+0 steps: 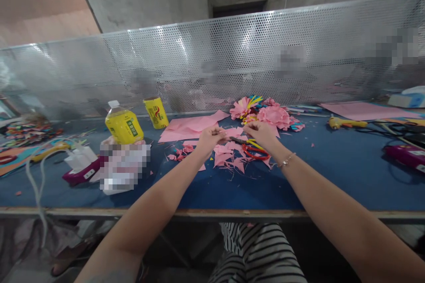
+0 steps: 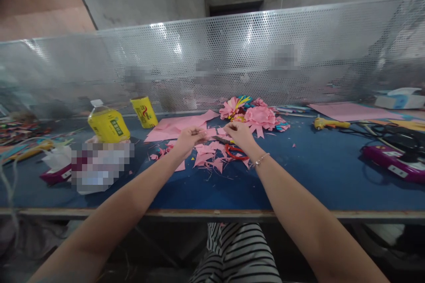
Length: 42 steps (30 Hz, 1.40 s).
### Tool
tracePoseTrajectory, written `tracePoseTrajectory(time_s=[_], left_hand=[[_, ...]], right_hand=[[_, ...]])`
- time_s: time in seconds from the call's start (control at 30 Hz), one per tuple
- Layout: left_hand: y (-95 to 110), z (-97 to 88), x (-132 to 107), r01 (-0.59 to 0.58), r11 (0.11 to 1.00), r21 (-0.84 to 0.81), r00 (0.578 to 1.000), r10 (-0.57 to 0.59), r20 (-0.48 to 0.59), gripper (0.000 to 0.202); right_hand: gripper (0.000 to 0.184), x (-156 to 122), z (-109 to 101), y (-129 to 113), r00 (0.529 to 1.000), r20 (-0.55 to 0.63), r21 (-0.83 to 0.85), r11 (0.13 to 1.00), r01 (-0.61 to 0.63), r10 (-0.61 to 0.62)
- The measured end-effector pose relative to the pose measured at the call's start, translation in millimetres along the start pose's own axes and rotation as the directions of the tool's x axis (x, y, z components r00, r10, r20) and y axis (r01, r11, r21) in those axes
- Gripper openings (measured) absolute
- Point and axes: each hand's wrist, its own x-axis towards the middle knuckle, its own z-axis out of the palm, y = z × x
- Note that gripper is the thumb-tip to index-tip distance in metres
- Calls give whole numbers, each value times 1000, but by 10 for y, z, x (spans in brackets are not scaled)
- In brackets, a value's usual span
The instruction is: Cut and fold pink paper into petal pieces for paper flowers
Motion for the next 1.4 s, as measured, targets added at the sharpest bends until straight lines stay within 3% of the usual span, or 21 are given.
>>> tracePoseTrajectory(time_s=[0.13,0.27,0.3,0.5,0.63,0.73,0.87,1.03,1.27,1.4], left_hand=[[13,-29,25,-32,999,-14,999,32,-12,17],[-14,24,-18,8,1000,23,999,-9,48,22],[-19,39,-32,15,999,32,997,-17,70,23],[-14,79,-72,36,993,116,991,-51,126,22],[-46,49,-37,-81,971,225,992,57,111,15],[-78,-6,6,-206,923,324,978,181,104,13],[-68,-86,54,-224,907,356,974,210,80,14],[-44,-101,72,-160,943,292,986,169,-8,14],[-114,40,9,-38,971,235,990,5,142,19],[-93,57,-18,-53,974,218,986,17,163,16]], right_hand=[[14,25,-64,39,998,-55,21,1000,0,1],[17,-65,66,-97,996,86,109,994,22,-32],[17,-94,105,-137,990,126,103,993,49,-62],[13,-179,202,-239,984,116,-44,989,145,-139],[13,-178,200,-227,974,155,-32,984,173,-166],[13,-163,192,-213,979,147,-24,989,146,-141],[17,-106,132,-154,989,99,-11,994,108,-106],[15,-35,77,-47,1000,19,122,992,-4,2],[14,-48,213,16,990,80,374,917,-140,118],[16,-94,237,-22,988,112,333,933,-137,105]])
